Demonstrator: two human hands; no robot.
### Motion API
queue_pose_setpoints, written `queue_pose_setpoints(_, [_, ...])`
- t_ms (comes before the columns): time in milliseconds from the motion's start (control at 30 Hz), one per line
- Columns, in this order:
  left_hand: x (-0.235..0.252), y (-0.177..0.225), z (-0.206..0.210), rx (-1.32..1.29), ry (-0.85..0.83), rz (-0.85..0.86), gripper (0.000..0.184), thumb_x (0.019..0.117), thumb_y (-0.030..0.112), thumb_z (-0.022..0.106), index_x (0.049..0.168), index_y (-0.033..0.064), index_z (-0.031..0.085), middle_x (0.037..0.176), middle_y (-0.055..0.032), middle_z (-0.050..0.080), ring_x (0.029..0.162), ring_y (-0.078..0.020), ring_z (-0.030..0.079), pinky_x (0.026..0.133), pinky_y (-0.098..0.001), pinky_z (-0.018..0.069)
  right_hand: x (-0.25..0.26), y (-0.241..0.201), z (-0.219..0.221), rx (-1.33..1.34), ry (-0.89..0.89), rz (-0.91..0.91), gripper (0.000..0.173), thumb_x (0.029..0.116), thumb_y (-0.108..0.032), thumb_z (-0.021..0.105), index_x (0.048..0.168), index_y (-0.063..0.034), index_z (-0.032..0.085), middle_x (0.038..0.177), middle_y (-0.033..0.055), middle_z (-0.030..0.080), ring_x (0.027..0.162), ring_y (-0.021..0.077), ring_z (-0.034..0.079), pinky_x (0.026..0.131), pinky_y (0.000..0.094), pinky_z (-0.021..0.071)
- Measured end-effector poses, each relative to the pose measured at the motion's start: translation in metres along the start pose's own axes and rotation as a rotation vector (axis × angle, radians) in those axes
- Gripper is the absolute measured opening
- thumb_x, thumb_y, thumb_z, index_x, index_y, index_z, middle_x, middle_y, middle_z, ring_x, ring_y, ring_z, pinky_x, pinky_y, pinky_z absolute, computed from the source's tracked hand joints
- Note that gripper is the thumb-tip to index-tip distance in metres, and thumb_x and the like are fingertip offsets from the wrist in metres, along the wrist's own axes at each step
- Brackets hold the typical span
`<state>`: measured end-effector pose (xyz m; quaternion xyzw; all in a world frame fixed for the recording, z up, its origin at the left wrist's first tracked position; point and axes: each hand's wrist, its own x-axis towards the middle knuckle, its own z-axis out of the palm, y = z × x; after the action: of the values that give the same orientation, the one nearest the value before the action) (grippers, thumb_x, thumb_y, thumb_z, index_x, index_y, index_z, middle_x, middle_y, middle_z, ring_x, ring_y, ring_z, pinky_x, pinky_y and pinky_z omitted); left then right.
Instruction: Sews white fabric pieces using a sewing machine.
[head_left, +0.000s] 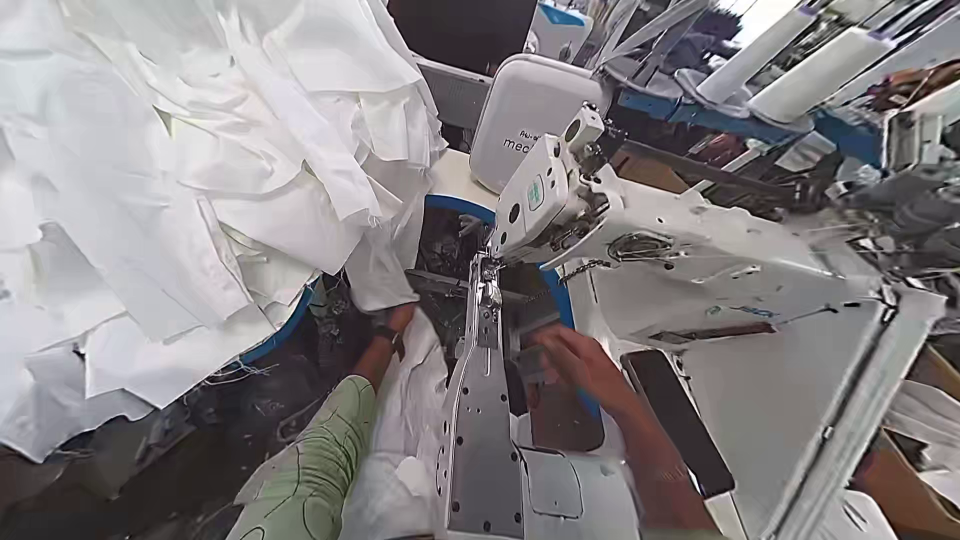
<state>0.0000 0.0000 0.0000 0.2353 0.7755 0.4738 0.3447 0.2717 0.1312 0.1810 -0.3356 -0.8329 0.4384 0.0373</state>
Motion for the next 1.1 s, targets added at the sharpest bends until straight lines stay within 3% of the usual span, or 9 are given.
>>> queue_pose_setpoints(133, [-0.082,0.106,-0.014,-0.437,0.086,0.399,0.019,0.0919,0.003,0.048,0.088,-0.003,0.065,0.081,-0.0019,0.063,0.077,-0.0056,0.06,0.074,-0.0271,0.0508,0.097,-0.024,0.074,-0.069,-0.073,0.203,0.04,0.1081,-0.007,0.045,0.144,0.0118,0.046,0.143,0.0292,0.054,0.133,0.0296,0.053,0.114,0.0391,0.0382])
queue_pose_setpoints(267, [-0.114,0.085,-0.084,-0.491,0.603,0.565,0.031,0.0932,0.006,0.04,0.067,0.0171,0.053,0.06,0.0178,0.049,0.056,0.0091,0.048,0.056,-0.0128,0.0437,0.069,-0.03,0.081,-0.204,-0.046,0.207,0.044,0.1091,-0.009,0.043,0.15,0.0087,0.041,0.151,0.0262,0.049,0.143,0.0312,0.046,0.121,0.0404,0.0328])
queue_pose_setpoints(433, [-0.167,0.047,-0.067,-0.076,0.52,0.063,0.029,0.0946,0.027,0.071,0.09,-0.0015,0.072,0.073,-0.0089,0.066,0.068,-0.019,0.064,0.068,-0.045,0.0534,0.085,-0.01,0.034,-0.402,-0.166,0.201,0.045,0.1036,-0.014,0.059,0.139,0.012,0.052,0.142,0.0312,0.055,0.137,0.0403,0.051,0.116,0.0522,0.0356])
queue_pose_setpoints(567, [-0.188,-0.01,-0.032,-0.051,-0.03,-0.274,0.037,0.098,0.026,0.069,0.068,0.0053,0.061,0.056,0.0022,0.048,0.051,-0.009,0.045,0.054,-0.0317,0.0401,0.023,0.022,0.023,-0.84,-0.624,0.4,0.036,0.0997,-0.025,0.062,0.119,0.0054,0.067,0.125,0.0304,0.064,0.122,0.0486,0.059,0.098,0.0673,0.0443])
queue_pose_setpoints(667, [-0.163,-0.009,-0.032,-0.006,-0.17,-0.217,0.032,0.1033,0.02,0.06,0.08,-0.0013,0.062,0.066,-0.0032,0.05,0.061,-0.0134,0.048,0.063,-0.0366,0.0445,0.013,0.011,0.007,-0.72,-0.433,0.329,0.033,0.1046,-0.017,0.054,0.118,0.0109,0.065,0.121,0.0345,0.064,0.119,0.0507,0.06,0.101,0.0656,0.0436])
queue_pose_setpoints(833, [-0.12,0.086,-0.051,-0.029,0.514,0.337,0.025,0.1055,0.017,0.052,0.095,-0.001,0.066,0.071,-0.0012,0.059,0.063,-0.0047,0.056,0.064,-0.0262,0.0493,0.038,-0.014,-0.007,-0.39,0.26,0.145,0.04,0.1066,-0.026,0.053,0.127,0.0081,0.061,0.107,0.0315,0.068,0.104,0.0476,0.066,0.091,0.0624,0.0476])
queue_pose_setpoints(900, [-0.122,0.088,-0.044,-0.004,0.544,0.348,0.025,0.1053,0.021,0.053,0.1,0.0002,0.066,0.072,-0.001,0.06,0.062,-0.0054,0.057,0.063,-0.0266,0.0504,0.025,-0.014,-0.015,-0.535,0.079,0.291,0.056,0.1056,-0.041,0.055,0.131,0.0095,0.057,0.114,0.0343,0.065,0.113,0.0512,0.063,0.094,0.066,0.0463])
queue_pose_setpoints(967, [-0.141,0.064,-0.034,0.07,0.349,0.143,0.033,0.1019,0.027,0.062,0.105,-0.005,0.068,0.084,-0.0152,0.069,0.077,-0.0248,0.068,0.077,-0.0483,0.0555,0.004,-0.01,-0.012,-0.687,-0.182,0.399,0.045,0.107,-0.032,0.052,0.125,0.0087,0.062,0.122,0.034,0.064,0.12,0.0507,0.06,0.096,0.0661,0.0459])
queue_pose_setpoints(1100, [-0.159,-0.002,-0.038,0.244,-0.058,-0.22,0.032,0.1004,0.023,0.066,0.089,-0.0063,0.068,0.079,-0.0187,0.065,0.077,-0.0305,0.064,0.078,-0.0537,0.051,-0.01,-0.006,0.005,-0.691,-0.389,0.399,0.035,0.1042,-0.025,0.058,0.115,0.0074,0.066,0.118,0.0309,0.065,0.117,0.0473,0.061,0.096,0.0625,0.0464])
